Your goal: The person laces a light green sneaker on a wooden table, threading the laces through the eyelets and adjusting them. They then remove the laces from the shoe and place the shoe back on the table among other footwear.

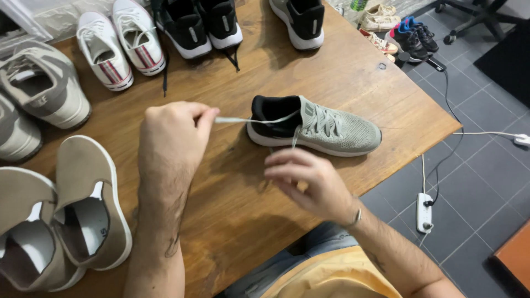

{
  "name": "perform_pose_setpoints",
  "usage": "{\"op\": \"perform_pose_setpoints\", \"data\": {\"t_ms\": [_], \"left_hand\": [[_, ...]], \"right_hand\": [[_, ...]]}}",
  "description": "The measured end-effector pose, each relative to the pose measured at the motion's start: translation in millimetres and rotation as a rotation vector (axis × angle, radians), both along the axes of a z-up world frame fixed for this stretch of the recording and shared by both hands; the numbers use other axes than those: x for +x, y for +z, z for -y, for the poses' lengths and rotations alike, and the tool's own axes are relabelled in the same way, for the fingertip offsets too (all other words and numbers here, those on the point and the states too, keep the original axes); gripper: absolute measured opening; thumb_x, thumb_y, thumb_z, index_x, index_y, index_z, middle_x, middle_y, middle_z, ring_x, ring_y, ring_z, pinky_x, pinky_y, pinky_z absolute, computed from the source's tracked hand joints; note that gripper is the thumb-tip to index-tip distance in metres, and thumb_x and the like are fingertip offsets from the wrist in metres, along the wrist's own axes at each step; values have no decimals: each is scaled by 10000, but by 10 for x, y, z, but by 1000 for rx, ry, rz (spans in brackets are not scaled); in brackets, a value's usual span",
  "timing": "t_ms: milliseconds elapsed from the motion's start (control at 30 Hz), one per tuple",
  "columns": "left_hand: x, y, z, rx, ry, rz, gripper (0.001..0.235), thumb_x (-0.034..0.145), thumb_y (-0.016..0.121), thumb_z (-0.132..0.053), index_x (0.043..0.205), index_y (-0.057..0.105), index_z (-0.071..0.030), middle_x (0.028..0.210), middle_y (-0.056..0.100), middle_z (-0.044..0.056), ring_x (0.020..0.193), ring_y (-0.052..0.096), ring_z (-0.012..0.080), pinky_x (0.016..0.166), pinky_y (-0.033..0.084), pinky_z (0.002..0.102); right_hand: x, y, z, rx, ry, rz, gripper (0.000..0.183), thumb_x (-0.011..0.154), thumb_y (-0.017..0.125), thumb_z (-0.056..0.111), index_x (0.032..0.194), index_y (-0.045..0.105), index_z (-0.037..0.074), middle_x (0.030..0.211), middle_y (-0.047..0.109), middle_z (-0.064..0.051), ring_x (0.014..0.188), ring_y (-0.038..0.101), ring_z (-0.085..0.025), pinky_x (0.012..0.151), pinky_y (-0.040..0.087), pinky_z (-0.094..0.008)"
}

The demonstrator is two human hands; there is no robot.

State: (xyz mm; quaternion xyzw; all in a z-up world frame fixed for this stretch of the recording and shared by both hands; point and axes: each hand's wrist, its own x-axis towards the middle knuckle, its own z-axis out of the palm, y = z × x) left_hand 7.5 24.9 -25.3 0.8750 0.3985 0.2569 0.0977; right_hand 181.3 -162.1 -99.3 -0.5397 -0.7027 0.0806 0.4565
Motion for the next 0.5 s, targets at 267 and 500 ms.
{"op": "perform_pose_setpoints", "data": {"t_ms": [267,500], "left_hand": [[251,-111,122,191,-312,480,152,912,775,88,995,793,-38,980,782,113,912,753,249,810,602,327],[366,24,344,-132,-344,632,338,920,783,168,1184,641,11,1181,646,136,956,798,228,884,604,218]], "right_hand": [[-186,82,476,-2,64,-150,295,963,679,181,1240,661,79,1272,657,-174,1083,731,-314,891,610,-388],[-643,858,1408,-303,-186,-680,421,916,655,511,845,646,96,770,665,-46,661,632,-161,614,503,-293]]}}
